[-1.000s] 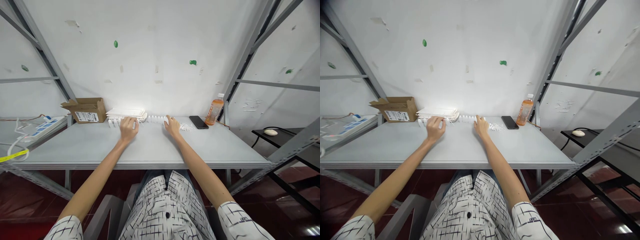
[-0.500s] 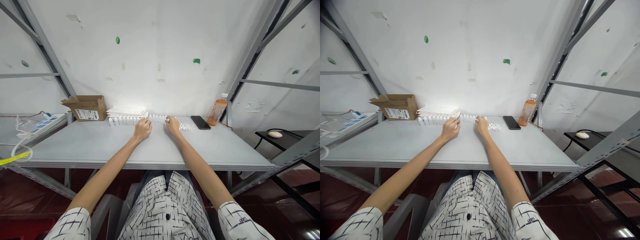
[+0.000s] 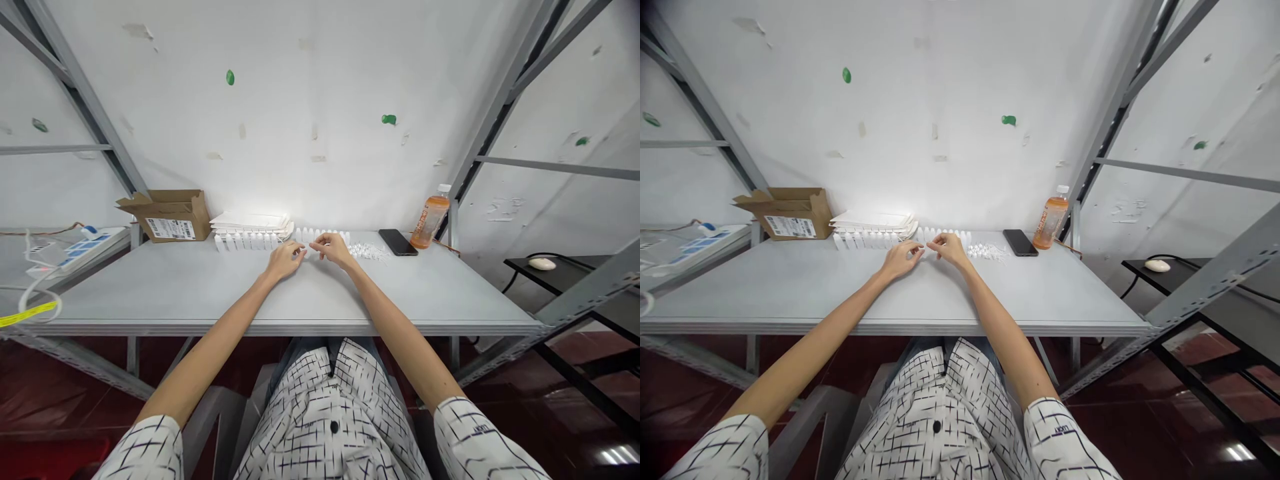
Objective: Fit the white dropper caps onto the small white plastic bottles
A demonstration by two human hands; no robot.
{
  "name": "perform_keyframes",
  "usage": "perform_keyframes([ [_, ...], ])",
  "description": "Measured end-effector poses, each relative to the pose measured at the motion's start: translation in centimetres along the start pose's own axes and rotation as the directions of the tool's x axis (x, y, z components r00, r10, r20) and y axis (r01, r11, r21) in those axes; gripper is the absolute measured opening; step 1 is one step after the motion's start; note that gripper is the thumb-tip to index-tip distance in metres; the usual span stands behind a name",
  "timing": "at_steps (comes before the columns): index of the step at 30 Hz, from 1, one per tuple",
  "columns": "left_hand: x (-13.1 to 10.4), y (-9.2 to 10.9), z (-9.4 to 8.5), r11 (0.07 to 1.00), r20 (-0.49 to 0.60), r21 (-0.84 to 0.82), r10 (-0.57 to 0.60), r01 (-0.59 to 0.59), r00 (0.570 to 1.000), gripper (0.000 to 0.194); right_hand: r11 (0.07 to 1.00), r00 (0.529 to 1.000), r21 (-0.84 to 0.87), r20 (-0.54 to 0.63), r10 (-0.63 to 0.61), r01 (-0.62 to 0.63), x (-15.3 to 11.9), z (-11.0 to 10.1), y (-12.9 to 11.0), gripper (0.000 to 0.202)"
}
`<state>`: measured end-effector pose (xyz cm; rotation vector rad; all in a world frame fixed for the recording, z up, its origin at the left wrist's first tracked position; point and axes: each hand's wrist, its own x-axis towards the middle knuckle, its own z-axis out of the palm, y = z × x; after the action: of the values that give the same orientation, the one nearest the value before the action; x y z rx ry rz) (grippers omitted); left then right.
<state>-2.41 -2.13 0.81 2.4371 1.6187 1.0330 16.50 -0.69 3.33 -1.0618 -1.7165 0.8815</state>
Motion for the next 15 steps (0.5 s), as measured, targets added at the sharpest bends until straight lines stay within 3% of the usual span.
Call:
perform_keyframes([
  [5, -0.1, 0.2, 0.0, 1.0, 0.056, -0.001, -0.001, 0.001, 0.998, 0.038, 0.99, 0.995, 0.103, 0.059, 0.086, -0.092, -0.3, 0.0, -0.2, 0.034],
  [9, 0.0, 0.2, -0.3, 0.998, 0.087, 0.039, -0.052, 0.049, 0.995, 0.039, 1.0, 0.999, 0.01, 0.033, 0.019, -0.019, -0.1, 0.3, 0.3, 0.022],
  [12, 0.0, 0.1, -0.6, 0.991, 0.086, 0.085, -0.113, 0.106, 0.99, 0.037, 0.977, 0.977, -0.178, -0.157, -0.147, 0.119, 0.4, -0.7, 0.9, 0.019],
  [15, 0.1, 0.0, -0.7, 0.984, 0.081, 0.106, -0.149, 0.14, 0.986, 0.036, 0.935, 0.853, -0.348, -0.464, -0.238, 0.072, 0.4, -3.8, 1.5, 0.021],
])
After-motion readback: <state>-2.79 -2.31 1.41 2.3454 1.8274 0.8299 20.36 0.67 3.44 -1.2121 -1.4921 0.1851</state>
